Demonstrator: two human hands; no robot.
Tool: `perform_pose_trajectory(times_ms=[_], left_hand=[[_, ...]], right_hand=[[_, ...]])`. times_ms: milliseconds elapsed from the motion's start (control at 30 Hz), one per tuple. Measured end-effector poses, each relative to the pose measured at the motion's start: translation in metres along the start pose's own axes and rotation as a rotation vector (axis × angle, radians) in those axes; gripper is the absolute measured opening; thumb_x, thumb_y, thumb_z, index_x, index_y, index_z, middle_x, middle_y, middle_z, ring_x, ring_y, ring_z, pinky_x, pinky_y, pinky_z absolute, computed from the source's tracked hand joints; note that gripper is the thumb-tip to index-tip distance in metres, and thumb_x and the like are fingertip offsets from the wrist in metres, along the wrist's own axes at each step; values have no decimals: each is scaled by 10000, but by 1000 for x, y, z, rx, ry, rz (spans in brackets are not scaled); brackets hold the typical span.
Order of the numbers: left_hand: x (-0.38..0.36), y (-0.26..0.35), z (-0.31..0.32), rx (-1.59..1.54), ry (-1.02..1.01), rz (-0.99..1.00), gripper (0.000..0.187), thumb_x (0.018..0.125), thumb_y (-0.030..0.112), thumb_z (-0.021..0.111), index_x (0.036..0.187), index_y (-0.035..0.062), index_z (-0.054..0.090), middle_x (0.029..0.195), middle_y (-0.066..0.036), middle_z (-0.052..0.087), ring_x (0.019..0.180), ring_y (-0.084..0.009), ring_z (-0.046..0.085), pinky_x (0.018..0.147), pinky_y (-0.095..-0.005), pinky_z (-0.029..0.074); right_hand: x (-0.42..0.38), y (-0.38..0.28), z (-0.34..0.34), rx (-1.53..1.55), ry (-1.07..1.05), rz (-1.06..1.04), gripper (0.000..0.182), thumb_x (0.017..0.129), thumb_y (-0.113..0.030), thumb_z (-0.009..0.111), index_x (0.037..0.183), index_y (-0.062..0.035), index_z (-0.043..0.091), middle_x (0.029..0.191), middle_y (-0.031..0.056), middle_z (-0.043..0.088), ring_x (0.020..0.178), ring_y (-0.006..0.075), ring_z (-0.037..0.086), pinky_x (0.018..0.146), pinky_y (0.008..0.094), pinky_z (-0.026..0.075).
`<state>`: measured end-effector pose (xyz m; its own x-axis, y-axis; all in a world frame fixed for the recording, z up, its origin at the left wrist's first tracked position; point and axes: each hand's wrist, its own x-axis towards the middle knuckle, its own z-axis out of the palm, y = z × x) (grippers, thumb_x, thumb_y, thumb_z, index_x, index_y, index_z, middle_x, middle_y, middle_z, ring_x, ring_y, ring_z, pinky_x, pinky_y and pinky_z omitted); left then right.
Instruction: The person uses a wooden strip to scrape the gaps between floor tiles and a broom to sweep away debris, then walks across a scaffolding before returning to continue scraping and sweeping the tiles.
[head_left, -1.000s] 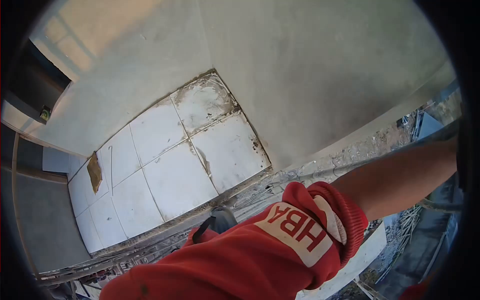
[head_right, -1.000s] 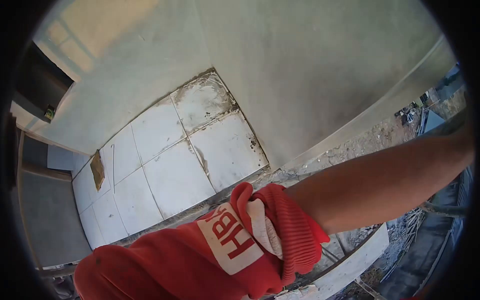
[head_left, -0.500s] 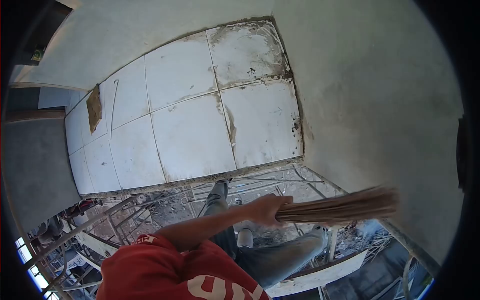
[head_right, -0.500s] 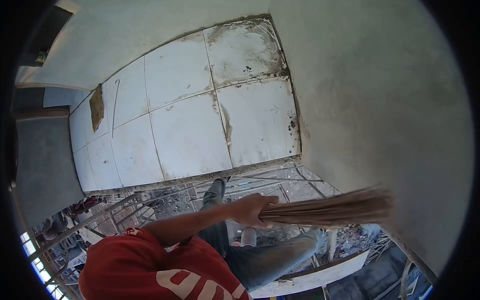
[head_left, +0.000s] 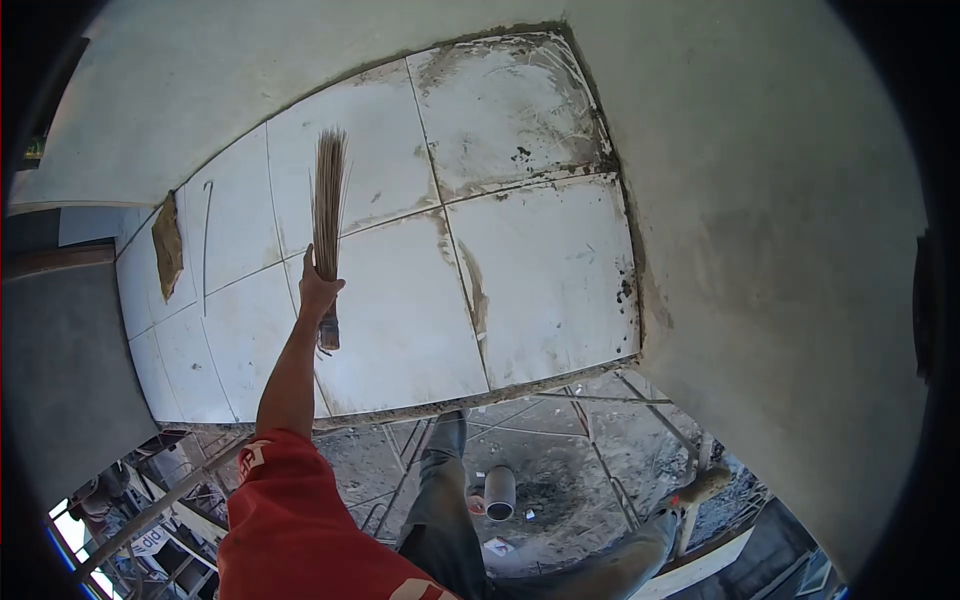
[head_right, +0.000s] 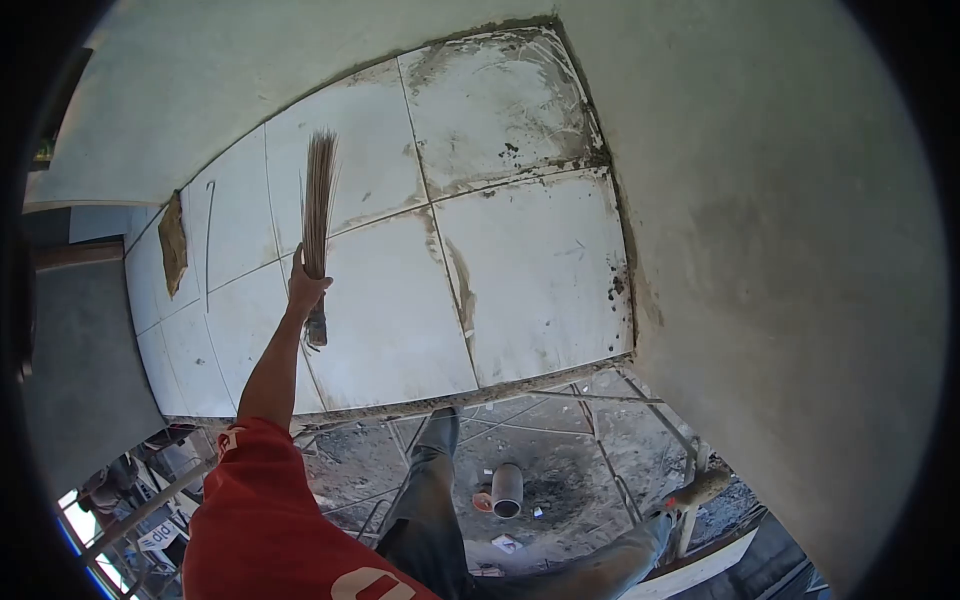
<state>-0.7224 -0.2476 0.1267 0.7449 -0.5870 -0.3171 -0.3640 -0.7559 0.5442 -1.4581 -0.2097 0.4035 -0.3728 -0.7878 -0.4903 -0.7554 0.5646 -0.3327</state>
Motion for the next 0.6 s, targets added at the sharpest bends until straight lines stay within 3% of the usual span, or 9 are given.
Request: perform_pose_trajectory(times_ms=[67, 100, 200, 233, 367, 433, 500, 533, 600], left_hand=[[26, -2, 32, -108, -27, -209, 1139, 817, 156, 894, 1727, 184, 210, 1019, -185, 783, 758, -278, 773, 703, -425, 647], [35, -9, 56, -170, -6, -245, 1057, 902, 212, 837, 1734, 182, 185, 1067, -207, 786, 769, -319, 776, 700, -452, 645], [53, -15, 112, 9, 48, -129, 944, 993, 270, 752, 1734, 176, 176, 1095, -209, 788, 769, -345, 774, 691, -479, 638], [63, -11, 124, 41, 39, -105, 861, 1045, 294, 689, 1735, 226, 180, 1122, -197, 792, 755, -350, 773, 654, -501, 625], [123, 84, 157, 176, -54, -22, 835, 1029, 299, 676, 1725, 320, 215, 1131, -216, 786, 817, -374, 787, 632, -523, 630], [150, 163, 168, 193, -116, -35, 835, 1019, 289, 672, 1724, 312, 225, 1160, -234, 775, 824, -389, 790, 662, -512, 645], [187, 180, 214, 333, -90, 143, 830, 1018, 290, 668, 1723, 307, 230, 1208, -262, 759, 884, -435, 789, 750, -535, 653], [163, 203, 213, 189, -178, 95, 822, 1022, 306, 663, 1722, 288, 234, 1236, -275, 748, 961, -483, 776, 852, -577, 636], [88, 241, 183, 280, -326, 61, 795, 1030, 291, 675, 1715, 290, 271, 1133, -250, 776, 976, -456, 774, 879, -560, 629]], right_hand=[[17, -3, 21, 6, 2, -10, 476, 1120, -500, 505, 957, -59, 577, 853, 50, 568, 674, 170, 509, 615, 359, 453], [26, -5, 31, 2, 1, -14, 474, 1120, -498, 505, 957, -59, 578, 853, 50, 569, 674, 170, 511, 615, 360, 453], [48, -8, 44, 1, 7, -36, 468, 1119, -492, 506, 958, -58, 580, 856, 52, 572, 677, 171, 514, 617, 361, 454], [56, -9, 46, 0, 11, -44, 467, 1119, -490, 506, 958, -58, 581, 857, 52, 573, 677, 171, 515, 617, 361, 454], [80, -9, 62, 18, 22, -39, 459, 1118, -481, 507, 959, -57, 584, 861, 54, 578, 680, 171, 520, 620, 363, 455], [93, -6, 69, 31, 32, -43, 456, 1118, -477, 507, 960, -57, 586, 863, 55, 580, 682, 171, 523, 621, 364, 455], [105, -5, 71, 36, 28, -47, 452, 1118, -473, 508, 960, -56, 587, 864, 56, 582, 684, 171, 525, 622, 365, 455], [109, -7, 70, 39, 26, -48, 450, 1118, -471, 508, 961, -56, 588, 865, 56, 583, 684, 171, 526, 623, 365, 456], [118, -7, 66, 46, 27, -46, 447, 1117, -466, 508, 961, -56, 590, 867, 57, 586, 686, 172, 529, 624, 366, 456]])
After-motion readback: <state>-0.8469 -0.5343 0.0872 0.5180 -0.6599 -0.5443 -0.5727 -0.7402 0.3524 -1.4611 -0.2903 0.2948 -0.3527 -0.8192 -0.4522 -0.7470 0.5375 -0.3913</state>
